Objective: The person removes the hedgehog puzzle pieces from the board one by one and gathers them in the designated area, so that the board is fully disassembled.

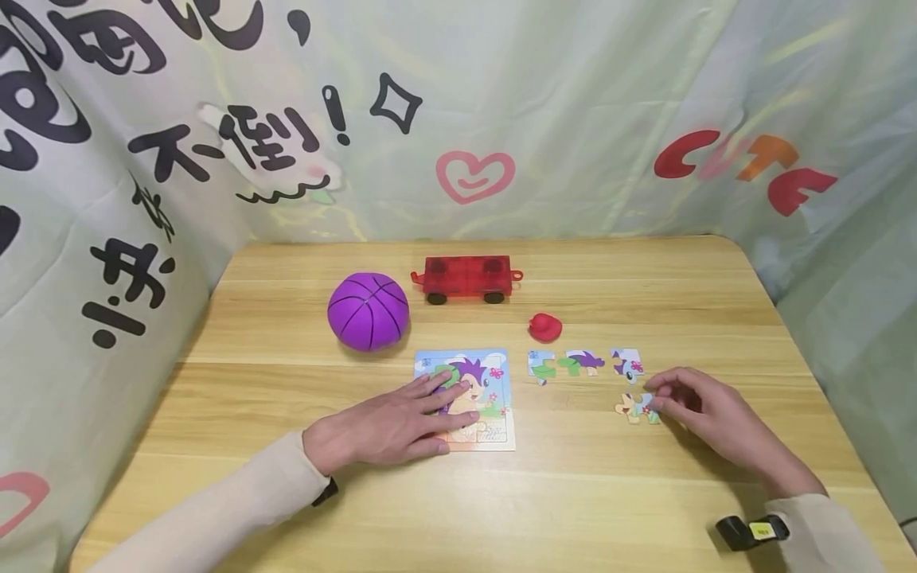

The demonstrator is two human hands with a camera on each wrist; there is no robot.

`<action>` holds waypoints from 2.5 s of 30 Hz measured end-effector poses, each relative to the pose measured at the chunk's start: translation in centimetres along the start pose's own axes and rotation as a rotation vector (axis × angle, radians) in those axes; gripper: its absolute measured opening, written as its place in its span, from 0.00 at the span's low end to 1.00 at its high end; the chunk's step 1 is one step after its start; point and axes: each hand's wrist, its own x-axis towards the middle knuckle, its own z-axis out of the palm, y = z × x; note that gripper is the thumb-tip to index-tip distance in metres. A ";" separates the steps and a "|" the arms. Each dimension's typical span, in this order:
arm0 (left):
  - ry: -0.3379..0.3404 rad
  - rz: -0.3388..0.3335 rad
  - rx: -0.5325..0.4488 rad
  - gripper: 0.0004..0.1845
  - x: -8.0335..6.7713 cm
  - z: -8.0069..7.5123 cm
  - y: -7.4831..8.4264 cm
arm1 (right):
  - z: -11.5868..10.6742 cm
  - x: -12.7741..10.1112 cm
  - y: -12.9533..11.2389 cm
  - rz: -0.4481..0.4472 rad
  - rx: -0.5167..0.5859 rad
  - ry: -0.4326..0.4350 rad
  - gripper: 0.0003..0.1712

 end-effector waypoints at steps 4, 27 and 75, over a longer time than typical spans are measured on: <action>0.003 0.002 -0.002 0.31 0.0 -0.1 0.0 | 0.1 0.1 -0.1 -0.016 -0.049 0.020 0.10; -0.005 0.003 -0.022 0.31 -0.1 -0.2 0.0 | 0.4 0.4 -0.5 -0.026 -0.094 0.064 0.08; 0.012 0.014 -0.021 0.31 0.0 -0.1 -0.1 | 7.4 7.5 -9.0 -0.151 -0.228 0.002 0.06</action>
